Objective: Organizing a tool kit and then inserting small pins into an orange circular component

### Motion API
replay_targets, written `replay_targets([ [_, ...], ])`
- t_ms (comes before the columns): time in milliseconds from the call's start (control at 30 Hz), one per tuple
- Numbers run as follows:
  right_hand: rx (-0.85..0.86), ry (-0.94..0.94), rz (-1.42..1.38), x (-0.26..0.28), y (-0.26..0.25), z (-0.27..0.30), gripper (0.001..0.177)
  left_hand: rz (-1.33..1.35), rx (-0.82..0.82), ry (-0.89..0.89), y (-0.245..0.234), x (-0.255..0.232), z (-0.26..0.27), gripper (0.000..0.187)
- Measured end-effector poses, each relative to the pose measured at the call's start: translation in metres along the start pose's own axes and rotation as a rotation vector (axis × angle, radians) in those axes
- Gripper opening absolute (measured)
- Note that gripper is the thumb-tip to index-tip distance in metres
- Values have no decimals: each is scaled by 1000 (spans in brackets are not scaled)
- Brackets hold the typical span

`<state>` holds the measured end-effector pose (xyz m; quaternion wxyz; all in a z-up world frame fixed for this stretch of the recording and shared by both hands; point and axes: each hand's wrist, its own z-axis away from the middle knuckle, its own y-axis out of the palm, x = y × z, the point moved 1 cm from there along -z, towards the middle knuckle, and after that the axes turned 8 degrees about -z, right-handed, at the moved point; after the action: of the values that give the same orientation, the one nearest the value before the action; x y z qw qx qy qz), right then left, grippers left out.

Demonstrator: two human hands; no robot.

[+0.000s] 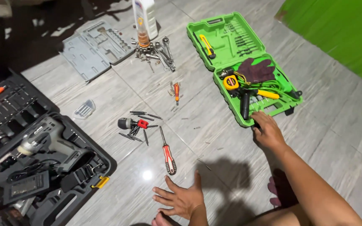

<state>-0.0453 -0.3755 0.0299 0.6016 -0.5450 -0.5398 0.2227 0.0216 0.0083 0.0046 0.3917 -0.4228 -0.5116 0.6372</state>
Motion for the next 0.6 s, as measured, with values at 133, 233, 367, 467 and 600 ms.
replay_targets([
  [133,-159,-100,-52,70,-2,15,54,52,45,-17,-2,-2,0,122],
  [233,-284,-192,-208,115,37,53,39,43,-32,-22,3,-3,2,122],
  [367,-253,75,-196,141,94,88,47,-1,-176,-11,2,-3,5,119],
  [467,-242,12,-288,142,93,89,51,57,20,-40,-6,-5,2,120],
  [600,-311,20,-198,89,161,131,67,168,-496,-60,1,-1,1,117],
])
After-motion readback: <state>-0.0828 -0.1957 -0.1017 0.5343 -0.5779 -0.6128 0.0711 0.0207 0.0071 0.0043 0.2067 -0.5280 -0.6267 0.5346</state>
